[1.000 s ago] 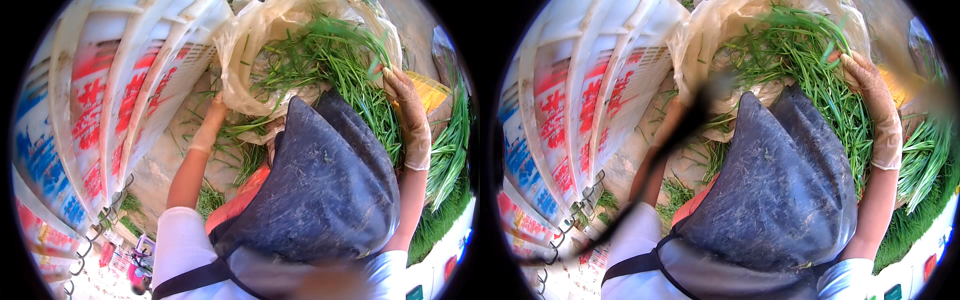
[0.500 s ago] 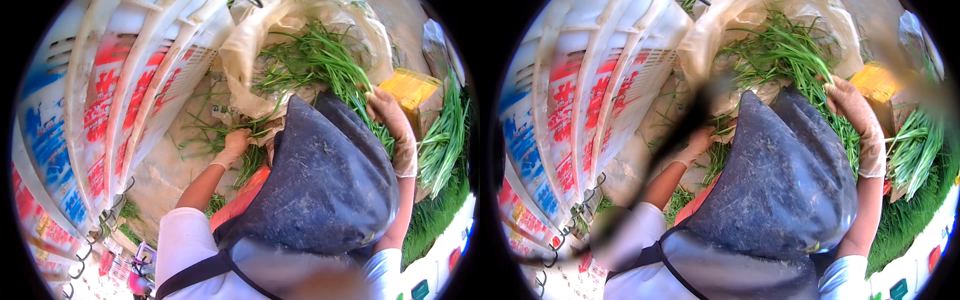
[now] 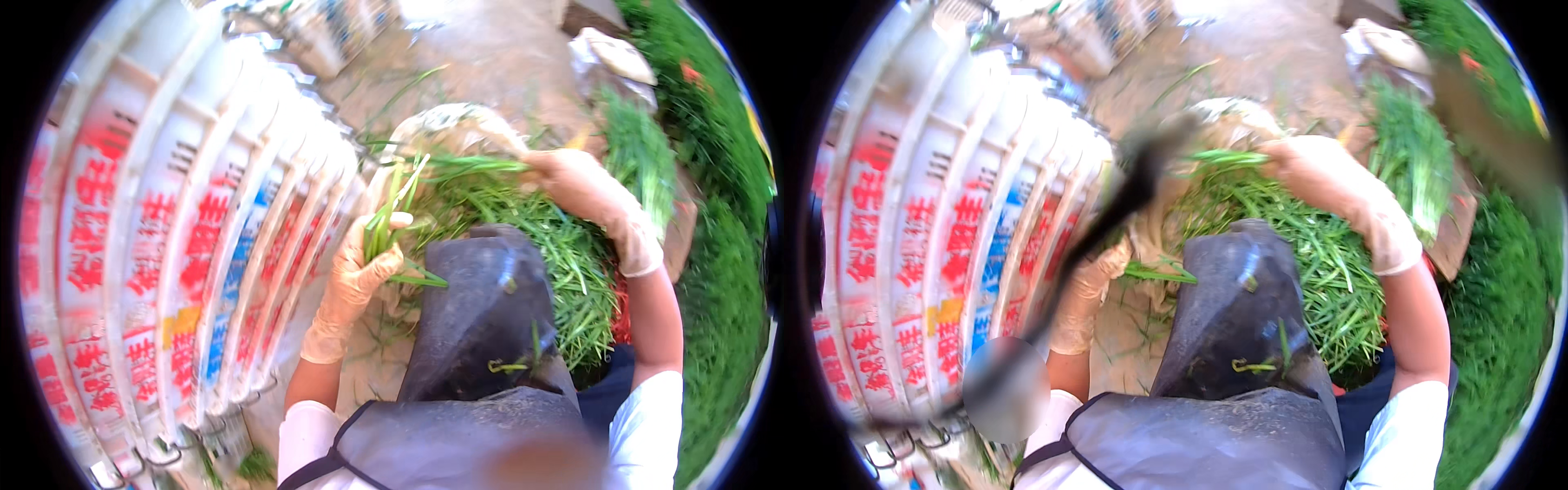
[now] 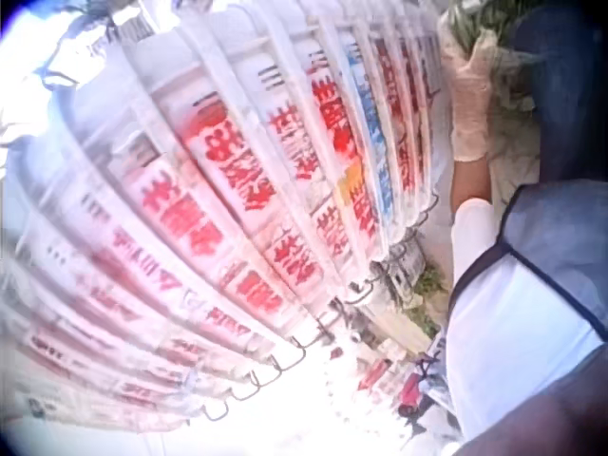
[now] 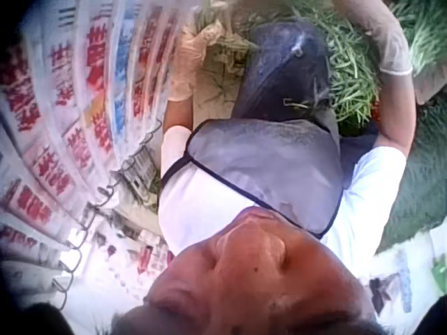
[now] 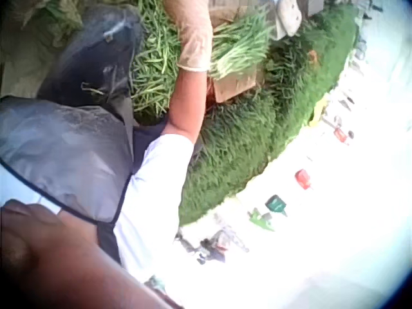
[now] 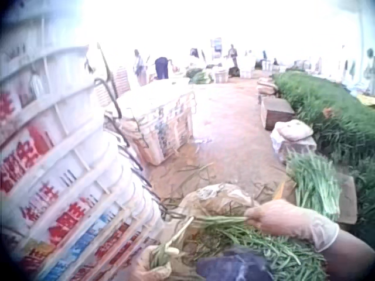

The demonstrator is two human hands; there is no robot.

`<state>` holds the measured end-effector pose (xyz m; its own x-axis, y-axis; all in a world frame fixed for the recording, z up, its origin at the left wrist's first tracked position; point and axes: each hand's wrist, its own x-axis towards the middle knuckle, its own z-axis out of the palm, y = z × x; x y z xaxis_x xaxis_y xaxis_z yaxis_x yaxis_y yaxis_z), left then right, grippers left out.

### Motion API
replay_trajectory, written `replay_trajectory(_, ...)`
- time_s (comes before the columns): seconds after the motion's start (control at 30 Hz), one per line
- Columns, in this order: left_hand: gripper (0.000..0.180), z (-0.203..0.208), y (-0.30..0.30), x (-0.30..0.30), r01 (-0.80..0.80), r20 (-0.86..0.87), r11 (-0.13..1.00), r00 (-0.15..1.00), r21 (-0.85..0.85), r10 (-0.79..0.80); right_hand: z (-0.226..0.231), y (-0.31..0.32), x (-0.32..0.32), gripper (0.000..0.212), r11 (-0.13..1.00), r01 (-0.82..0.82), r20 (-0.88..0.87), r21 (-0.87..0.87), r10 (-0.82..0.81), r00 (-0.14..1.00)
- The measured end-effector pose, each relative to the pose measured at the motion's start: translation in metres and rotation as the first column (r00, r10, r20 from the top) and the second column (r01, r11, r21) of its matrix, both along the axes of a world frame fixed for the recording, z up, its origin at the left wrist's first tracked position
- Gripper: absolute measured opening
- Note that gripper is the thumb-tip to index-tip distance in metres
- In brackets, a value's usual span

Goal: The person sorts green vegetable stalks by hand, bundles them together with a red tie, and places the finished bundle onto a pile.

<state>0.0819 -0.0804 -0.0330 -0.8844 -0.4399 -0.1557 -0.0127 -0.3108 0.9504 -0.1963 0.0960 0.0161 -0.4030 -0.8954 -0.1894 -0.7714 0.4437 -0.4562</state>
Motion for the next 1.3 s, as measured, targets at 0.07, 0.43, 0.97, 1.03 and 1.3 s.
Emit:
replay_trajectory(0.07,0.021,0.027,-0.003,-0.010,0.023,-0.085,0.981,0.996,-0.194,-0.040,0.053,-0.013,0.034,0.019,0.983,-0.166,0.083,0.073,0.160,0.984)
replay_trajectory(0.43,0.040,0.100,0.058,0.017,0.305,0.200,0.855,0.950,-0.420,-0.241,0.102,0.046,0.082,0.020,0.972,-0.234,0.520,0.026,0.187,0.834)
replay_trajectory(0.97,0.034,0.089,0.082,0.068,0.345,0.010,0.823,0.920,0.451,-0.392,0.031,0.064,0.137,0.057,0.945,-0.041,0.806,-0.325,0.299,0.512)
replay_trajectory(1.03,0.032,0.081,0.082,0.065,0.362,0.048,0.819,0.903,0.446,-0.426,0.036,0.067,0.131,0.026,0.966,-0.002,0.722,-0.260,0.195,0.663)
replay_trajectory(1.3,0.019,0.094,0.103,0.060,0.136,0.327,0.988,0.932,0.079,-0.154,-0.060,0.119,0.056,0.031,0.968,0.246,-0.084,-0.052,-0.250,0.965)
